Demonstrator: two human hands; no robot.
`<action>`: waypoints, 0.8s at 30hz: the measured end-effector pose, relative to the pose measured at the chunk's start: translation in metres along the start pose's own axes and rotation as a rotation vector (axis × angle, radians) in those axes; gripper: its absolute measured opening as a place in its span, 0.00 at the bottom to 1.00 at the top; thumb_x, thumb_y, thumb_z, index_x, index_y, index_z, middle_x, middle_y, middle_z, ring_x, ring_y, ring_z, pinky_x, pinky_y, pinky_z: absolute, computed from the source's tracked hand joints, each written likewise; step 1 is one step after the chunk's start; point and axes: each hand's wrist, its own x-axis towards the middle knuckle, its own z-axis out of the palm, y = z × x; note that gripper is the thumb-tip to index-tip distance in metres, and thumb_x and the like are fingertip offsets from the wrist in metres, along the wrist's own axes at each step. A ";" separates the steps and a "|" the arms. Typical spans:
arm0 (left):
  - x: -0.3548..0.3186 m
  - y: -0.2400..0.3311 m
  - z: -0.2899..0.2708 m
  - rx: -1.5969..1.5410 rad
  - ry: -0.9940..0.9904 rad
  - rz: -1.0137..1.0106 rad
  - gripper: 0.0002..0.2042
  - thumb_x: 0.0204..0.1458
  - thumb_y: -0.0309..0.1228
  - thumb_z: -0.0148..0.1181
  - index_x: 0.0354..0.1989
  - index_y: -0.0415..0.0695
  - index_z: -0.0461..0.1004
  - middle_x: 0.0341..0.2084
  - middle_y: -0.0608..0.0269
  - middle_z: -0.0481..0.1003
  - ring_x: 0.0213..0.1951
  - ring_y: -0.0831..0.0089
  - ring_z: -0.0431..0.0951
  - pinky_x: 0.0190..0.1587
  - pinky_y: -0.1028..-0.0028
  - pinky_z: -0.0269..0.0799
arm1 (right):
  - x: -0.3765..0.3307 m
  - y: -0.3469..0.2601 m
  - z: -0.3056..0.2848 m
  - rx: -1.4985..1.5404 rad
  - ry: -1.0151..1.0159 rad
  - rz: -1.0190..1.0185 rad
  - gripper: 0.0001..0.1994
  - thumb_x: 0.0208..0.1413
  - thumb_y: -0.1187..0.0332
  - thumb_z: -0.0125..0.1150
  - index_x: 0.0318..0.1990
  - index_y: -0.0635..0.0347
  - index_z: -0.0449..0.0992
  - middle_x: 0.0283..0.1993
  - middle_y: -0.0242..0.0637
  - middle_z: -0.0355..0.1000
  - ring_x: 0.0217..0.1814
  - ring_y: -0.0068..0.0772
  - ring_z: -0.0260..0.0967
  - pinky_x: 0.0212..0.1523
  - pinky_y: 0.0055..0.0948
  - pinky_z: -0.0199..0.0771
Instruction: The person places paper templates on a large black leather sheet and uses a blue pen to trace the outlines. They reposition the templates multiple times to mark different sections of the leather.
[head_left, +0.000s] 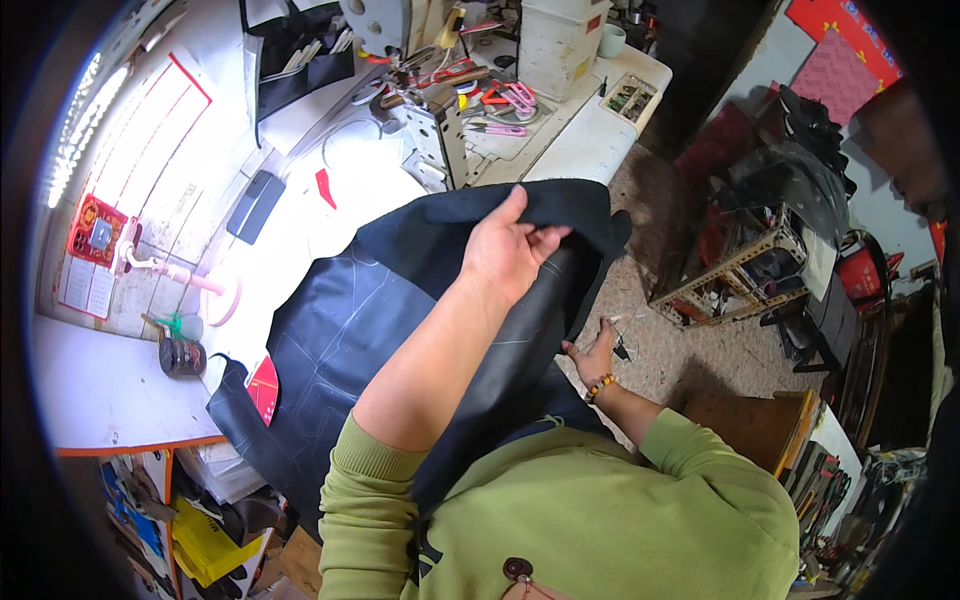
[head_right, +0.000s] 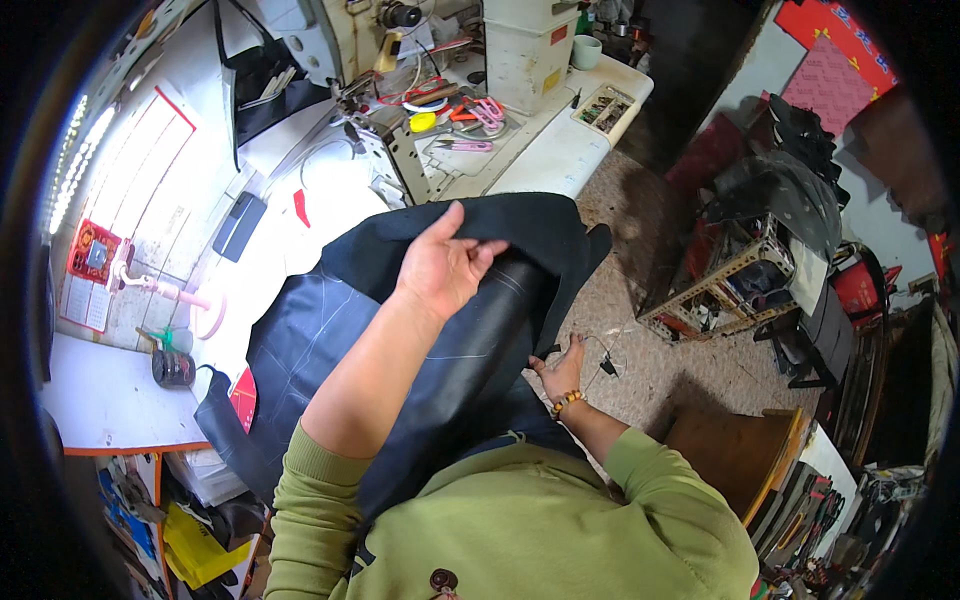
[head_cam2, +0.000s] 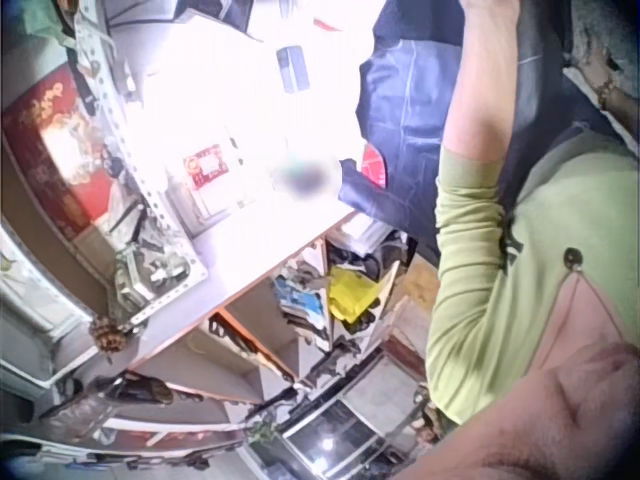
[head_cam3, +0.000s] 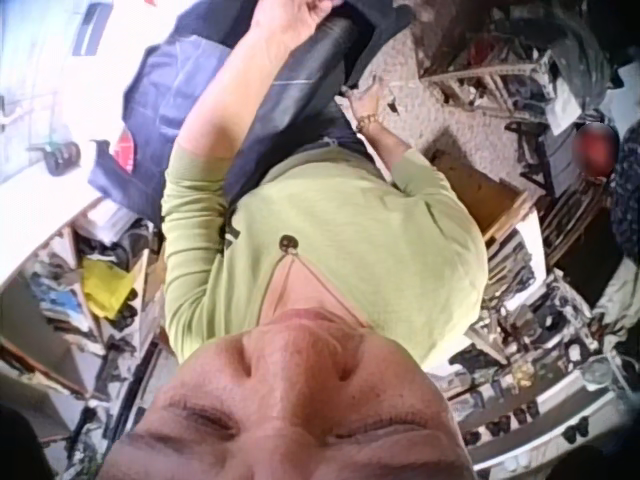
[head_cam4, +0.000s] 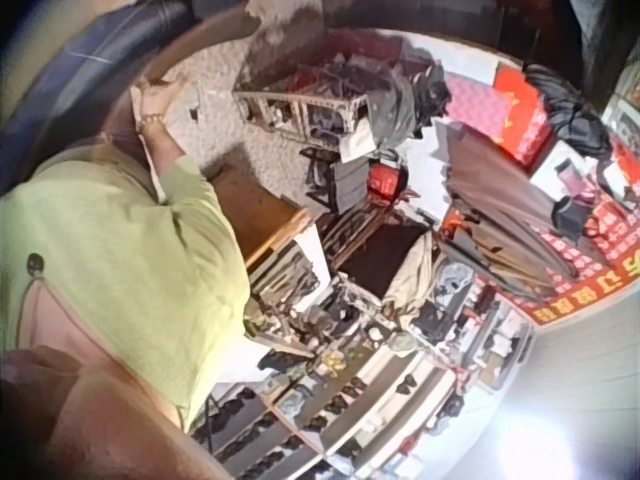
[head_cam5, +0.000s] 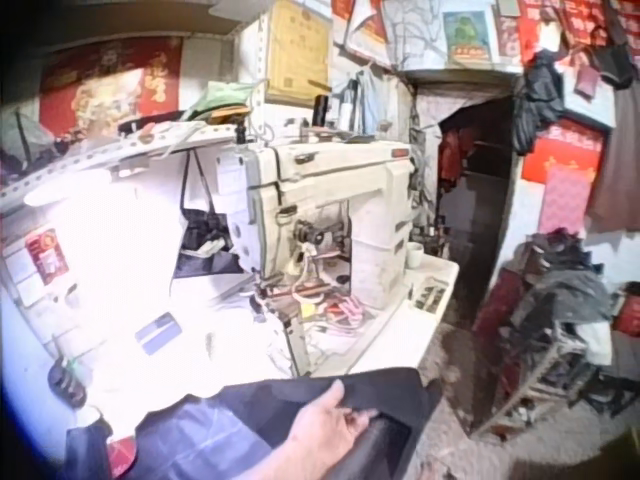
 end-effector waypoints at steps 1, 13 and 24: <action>0.001 0.005 0.005 -0.071 -0.102 0.039 0.27 0.65 0.44 0.50 0.54 0.26 0.64 0.53 0.42 0.69 0.50 0.57 0.74 0.42 0.79 0.78 | -0.002 0.004 0.002 0.082 -0.005 0.104 0.53 0.42 0.56 0.78 0.69 0.72 0.49 0.71 0.63 0.49 0.75 0.57 0.46 0.73 0.44 0.47; 0.032 0.061 -0.022 -0.521 -0.083 0.161 0.23 0.69 0.39 0.42 0.59 0.26 0.59 0.54 0.38 0.66 0.52 0.50 0.76 0.48 0.71 0.83 | 0.105 -0.018 -0.057 1.038 0.323 0.219 0.28 0.56 0.63 0.69 0.59 0.56 0.60 0.46 0.35 0.69 0.42 0.31 0.69 0.43 0.35 0.73; 0.056 0.078 -0.030 -0.473 -0.051 0.202 0.30 0.70 0.43 0.36 0.65 0.24 0.50 0.64 0.30 0.56 0.60 0.53 0.69 0.60 0.71 0.74 | 0.301 -0.206 -0.246 0.909 0.374 -0.007 0.07 0.52 0.78 0.64 0.32 0.54 0.72 0.25 0.28 0.71 0.21 0.24 0.71 0.21 0.23 0.71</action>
